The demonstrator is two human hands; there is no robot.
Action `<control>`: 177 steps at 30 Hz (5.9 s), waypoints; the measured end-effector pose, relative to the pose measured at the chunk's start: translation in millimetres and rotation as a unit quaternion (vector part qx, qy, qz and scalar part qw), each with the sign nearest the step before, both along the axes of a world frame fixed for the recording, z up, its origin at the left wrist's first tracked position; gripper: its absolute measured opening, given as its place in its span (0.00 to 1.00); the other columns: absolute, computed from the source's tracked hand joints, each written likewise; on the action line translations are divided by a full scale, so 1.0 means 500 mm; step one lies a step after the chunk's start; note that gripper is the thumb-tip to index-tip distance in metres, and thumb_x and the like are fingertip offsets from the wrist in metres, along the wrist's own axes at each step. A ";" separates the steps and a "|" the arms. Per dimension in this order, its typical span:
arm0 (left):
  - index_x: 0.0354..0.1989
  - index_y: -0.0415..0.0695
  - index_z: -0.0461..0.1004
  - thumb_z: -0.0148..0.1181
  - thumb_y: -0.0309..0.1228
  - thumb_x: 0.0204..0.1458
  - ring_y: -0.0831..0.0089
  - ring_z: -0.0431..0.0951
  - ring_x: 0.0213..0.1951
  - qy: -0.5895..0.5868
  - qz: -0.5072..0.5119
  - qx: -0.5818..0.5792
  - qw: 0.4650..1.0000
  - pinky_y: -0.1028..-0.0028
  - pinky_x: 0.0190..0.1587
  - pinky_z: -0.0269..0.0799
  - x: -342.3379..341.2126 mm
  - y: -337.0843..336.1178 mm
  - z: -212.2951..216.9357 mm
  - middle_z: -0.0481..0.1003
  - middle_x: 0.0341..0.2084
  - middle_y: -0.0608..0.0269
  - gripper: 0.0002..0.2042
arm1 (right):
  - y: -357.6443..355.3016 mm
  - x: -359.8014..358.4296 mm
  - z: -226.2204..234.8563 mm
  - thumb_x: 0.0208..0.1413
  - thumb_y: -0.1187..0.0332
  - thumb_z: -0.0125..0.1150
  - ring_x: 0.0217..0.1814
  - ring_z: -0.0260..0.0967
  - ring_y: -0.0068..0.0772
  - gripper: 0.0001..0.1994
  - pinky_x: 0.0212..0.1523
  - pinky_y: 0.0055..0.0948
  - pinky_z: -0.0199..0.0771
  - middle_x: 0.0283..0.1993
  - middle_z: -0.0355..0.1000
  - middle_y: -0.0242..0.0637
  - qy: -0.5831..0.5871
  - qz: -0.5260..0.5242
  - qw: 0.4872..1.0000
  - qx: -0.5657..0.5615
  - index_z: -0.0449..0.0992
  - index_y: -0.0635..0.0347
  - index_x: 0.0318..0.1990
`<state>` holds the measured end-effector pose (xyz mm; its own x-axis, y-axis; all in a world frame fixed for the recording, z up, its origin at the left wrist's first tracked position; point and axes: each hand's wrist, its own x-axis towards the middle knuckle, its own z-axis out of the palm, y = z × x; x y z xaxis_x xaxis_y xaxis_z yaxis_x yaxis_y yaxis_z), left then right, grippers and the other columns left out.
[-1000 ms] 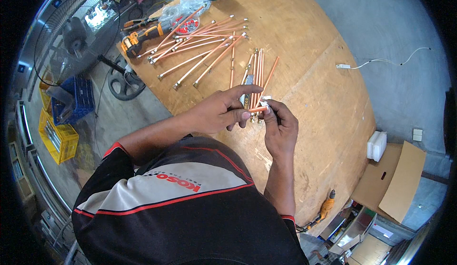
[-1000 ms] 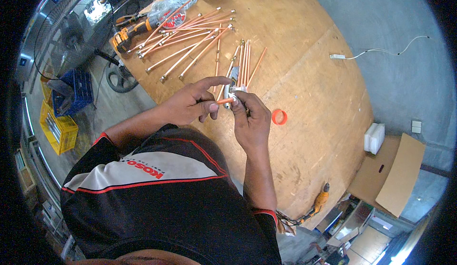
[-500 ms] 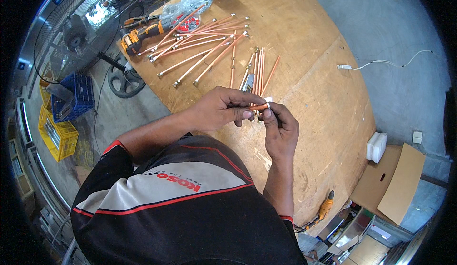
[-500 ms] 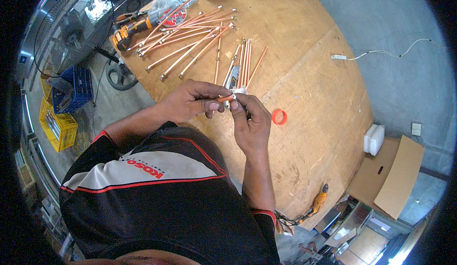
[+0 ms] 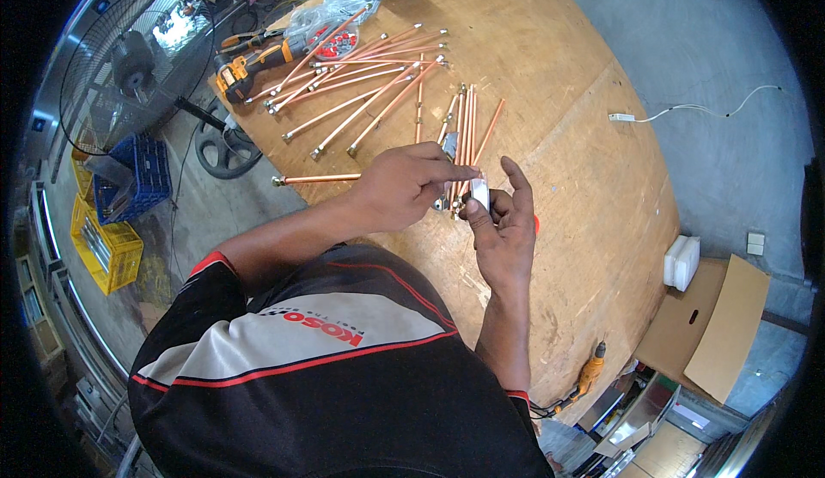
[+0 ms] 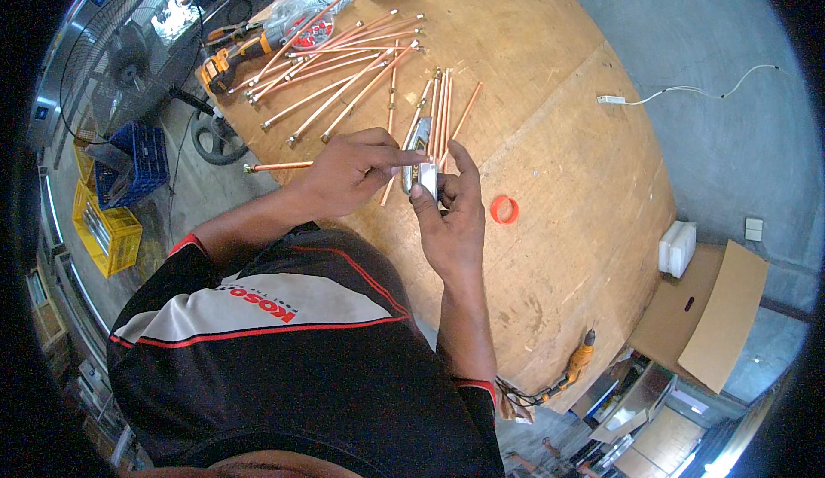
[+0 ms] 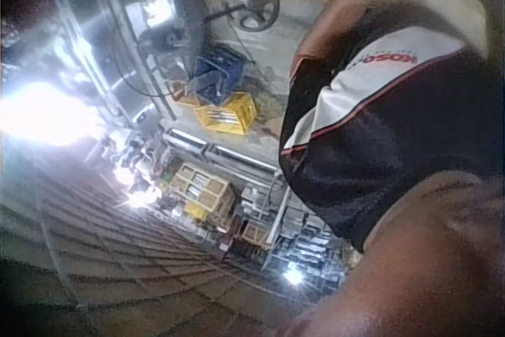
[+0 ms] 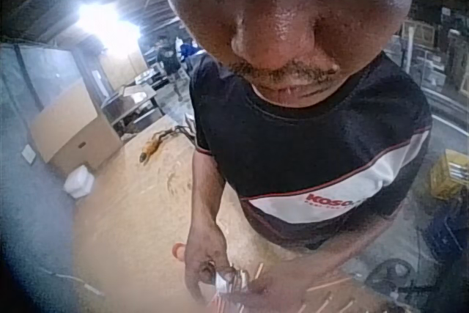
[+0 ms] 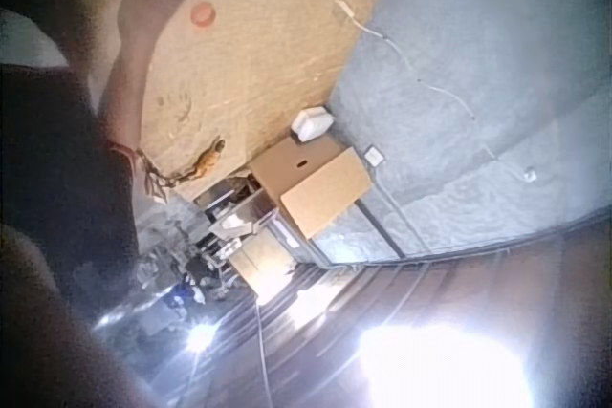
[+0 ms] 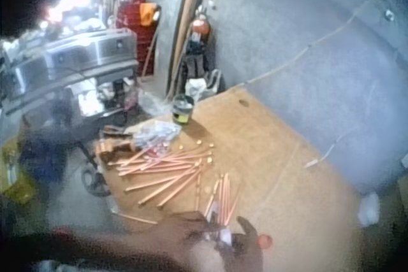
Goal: The person wraps white tape around the threaded ends of copper pipe fittings. They handle each fitting one at a time, rotate it while applying tape, and place the finished pieces on a wooden workbench.
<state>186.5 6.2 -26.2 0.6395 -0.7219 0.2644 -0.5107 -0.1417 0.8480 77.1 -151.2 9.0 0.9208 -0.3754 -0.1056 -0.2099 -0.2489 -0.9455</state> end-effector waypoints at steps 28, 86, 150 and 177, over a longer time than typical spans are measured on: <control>0.47 0.54 0.80 0.58 0.25 0.46 0.63 0.77 0.36 -0.162 -0.122 0.006 0.979 0.64 0.36 0.75 0.003 0.016 0.025 0.76 0.31 0.65 0.18 | -0.029 0.011 -0.028 0.65 0.60 0.54 0.49 0.72 0.26 0.26 0.38 0.23 0.70 0.54 0.73 0.42 -0.042 0.012 0.990 0.137 0.61 0.60 0.67; 0.42 0.45 0.79 0.58 0.32 0.55 0.56 0.80 0.36 -0.033 -0.023 0.069 0.997 0.59 0.39 0.74 0.023 0.010 -0.021 0.79 0.31 0.55 0.09 | 0.006 -0.031 -0.012 0.57 0.65 0.65 0.48 0.74 0.37 0.42 0.53 0.36 0.72 0.47 0.75 0.49 0.004 0.055 0.971 0.232 0.44 0.60 0.73; 0.39 0.46 0.81 0.60 0.31 0.50 0.58 0.79 0.35 -0.095 -0.055 0.014 0.994 0.62 0.38 0.74 0.035 0.017 0.027 0.78 0.32 0.60 0.09 | -0.001 0.011 -0.055 0.66 0.57 0.53 0.47 0.76 0.38 0.34 0.46 0.35 0.79 0.47 0.75 0.51 -0.055 0.011 0.974 0.220 0.47 0.65 0.72; 0.37 0.47 0.80 0.58 0.35 0.53 0.58 0.78 0.38 -0.124 -0.131 0.054 0.982 0.58 0.39 0.74 0.017 0.017 -0.008 0.78 0.31 0.60 0.09 | -0.013 0.020 -0.049 0.56 0.64 0.61 0.45 0.77 0.42 0.44 0.50 0.38 0.77 0.48 0.75 0.56 -0.092 -0.015 0.956 0.277 0.39 0.59 0.73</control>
<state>194.9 14.9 -30.1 0.3539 -0.8850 0.3025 -0.7308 -0.0597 0.6800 86.9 -157.5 -15.5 0.9325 -0.3357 -0.1331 -0.0263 0.3043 -0.9522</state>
